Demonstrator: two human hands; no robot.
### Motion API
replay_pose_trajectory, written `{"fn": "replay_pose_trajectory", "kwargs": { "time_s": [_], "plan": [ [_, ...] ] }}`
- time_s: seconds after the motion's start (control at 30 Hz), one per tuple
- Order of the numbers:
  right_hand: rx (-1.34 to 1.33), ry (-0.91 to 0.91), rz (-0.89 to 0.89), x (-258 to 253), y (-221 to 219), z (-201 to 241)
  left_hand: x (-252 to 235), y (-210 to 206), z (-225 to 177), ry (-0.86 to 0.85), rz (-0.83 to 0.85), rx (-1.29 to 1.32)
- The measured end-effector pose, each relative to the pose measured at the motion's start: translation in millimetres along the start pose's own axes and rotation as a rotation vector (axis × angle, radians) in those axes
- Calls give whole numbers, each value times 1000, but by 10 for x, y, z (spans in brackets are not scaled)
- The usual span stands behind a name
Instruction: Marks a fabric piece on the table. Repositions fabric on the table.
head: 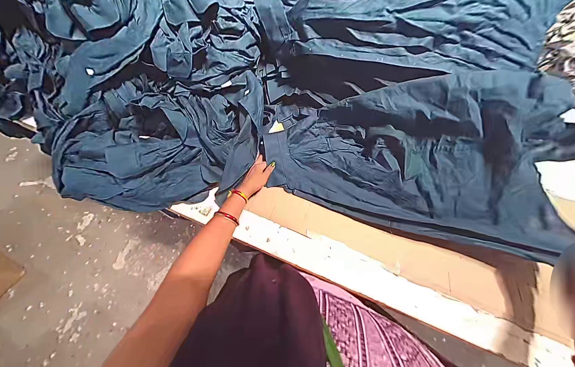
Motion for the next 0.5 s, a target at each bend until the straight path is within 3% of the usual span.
{"fn": "replay_pose_trajectory", "kwargs": {
  "time_s": [0.03, 0.13, 0.2, 0.27, 0.37, 0.43, 0.5],
  "plan": [
    [14, -16, 79, 34, -176, -64, 64, 97, 45, -8, -44, -182],
    [27, -93, 246, 185, -417, -281, 317, 617, 497, 339, -179, -370],
    [89, -212, 404, 403, -407, -423, 325, 896, 685, 341, -165, -360],
    [190, -359, 592, 729, -239, -342, 395, 1073, 646, 246, -33, -130],
    [174, -389, 648, 1026, -38, 191, 456, 1105, 725, 225, 286, 515],
    [52, -236, 653, 989, -88, 920, 480, 1164, 952, 200, 183, 812],
    [-3, 45, 799, 890, -230, 1917, 424, 1200, 1148, 168, 90, 1032]
  ]
}}
Point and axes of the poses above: each hand's wrist, its own x-axis away from the middle knuckle, its own y-axis out of the back of the hand, z = x × y, the point moved 8 cm from there along -x, towards the middle knuckle, and after that the axes turned 12 degrees about y, right-handed, at the moved point
